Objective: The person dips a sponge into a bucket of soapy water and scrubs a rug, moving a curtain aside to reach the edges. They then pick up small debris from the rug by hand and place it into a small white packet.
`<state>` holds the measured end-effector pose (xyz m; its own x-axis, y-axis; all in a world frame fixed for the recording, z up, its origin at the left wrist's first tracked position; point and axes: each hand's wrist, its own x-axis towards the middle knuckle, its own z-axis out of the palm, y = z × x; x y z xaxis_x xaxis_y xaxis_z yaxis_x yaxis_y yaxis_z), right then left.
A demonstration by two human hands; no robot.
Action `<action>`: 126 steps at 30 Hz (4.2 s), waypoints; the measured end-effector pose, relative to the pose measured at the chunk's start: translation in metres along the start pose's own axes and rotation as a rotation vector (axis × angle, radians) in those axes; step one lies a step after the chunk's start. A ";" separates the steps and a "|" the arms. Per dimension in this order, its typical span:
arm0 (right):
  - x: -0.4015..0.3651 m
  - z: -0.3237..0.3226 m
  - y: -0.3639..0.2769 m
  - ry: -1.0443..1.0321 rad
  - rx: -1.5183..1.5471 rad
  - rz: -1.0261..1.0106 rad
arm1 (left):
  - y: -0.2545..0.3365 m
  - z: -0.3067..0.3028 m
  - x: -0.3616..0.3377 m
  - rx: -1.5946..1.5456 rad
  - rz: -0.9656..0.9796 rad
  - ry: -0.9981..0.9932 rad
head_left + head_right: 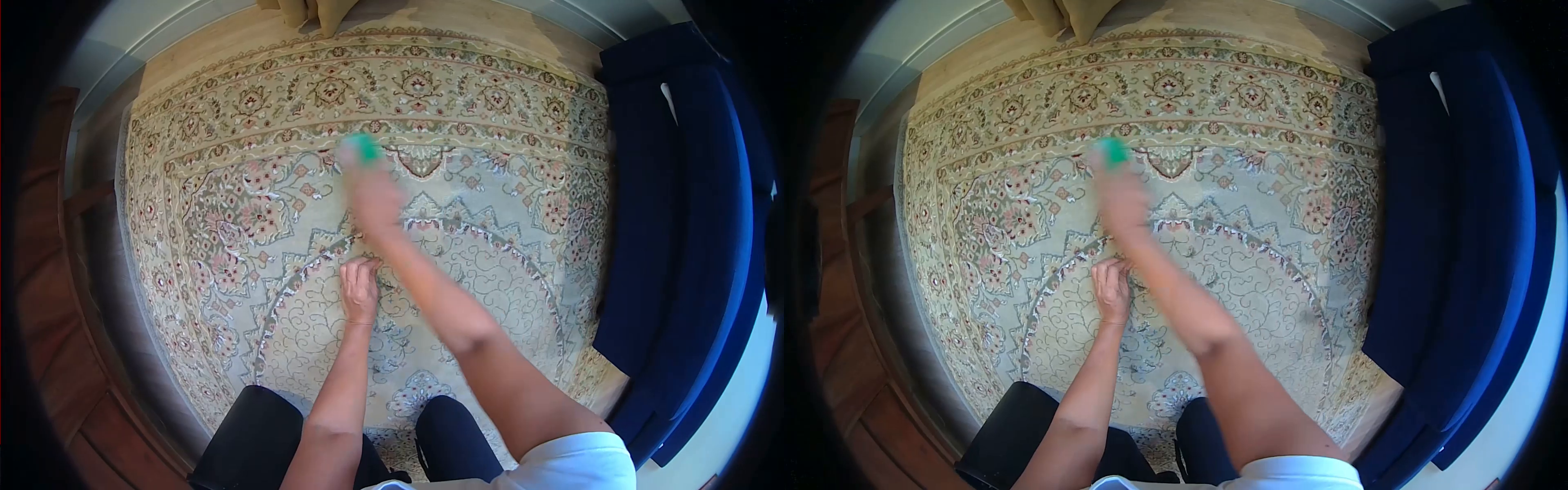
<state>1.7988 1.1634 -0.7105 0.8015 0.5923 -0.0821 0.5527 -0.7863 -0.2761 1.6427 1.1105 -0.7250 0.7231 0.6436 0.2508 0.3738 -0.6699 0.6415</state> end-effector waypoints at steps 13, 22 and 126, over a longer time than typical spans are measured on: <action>0.003 -0.089 0.323 0.420 -0.384 0.762 | -0.003 0.007 0.002 0.072 -0.070 0.008; 0.024 0.016 -0.042 0.182 0.030 -0.396 | -0.009 0.008 -0.003 0.111 -0.042 -0.049; -0.038 -0.118 0.572 0.515 0.058 0.433 | 0.108 0.161 0.110 -0.727 -0.029 0.024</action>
<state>2.1120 0.6703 -0.7523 0.9624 0.0549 0.2661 0.1553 -0.9147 -0.3732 1.8561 1.0496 -0.7448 0.7025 0.6710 0.2373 -0.0945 -0.2426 0.9655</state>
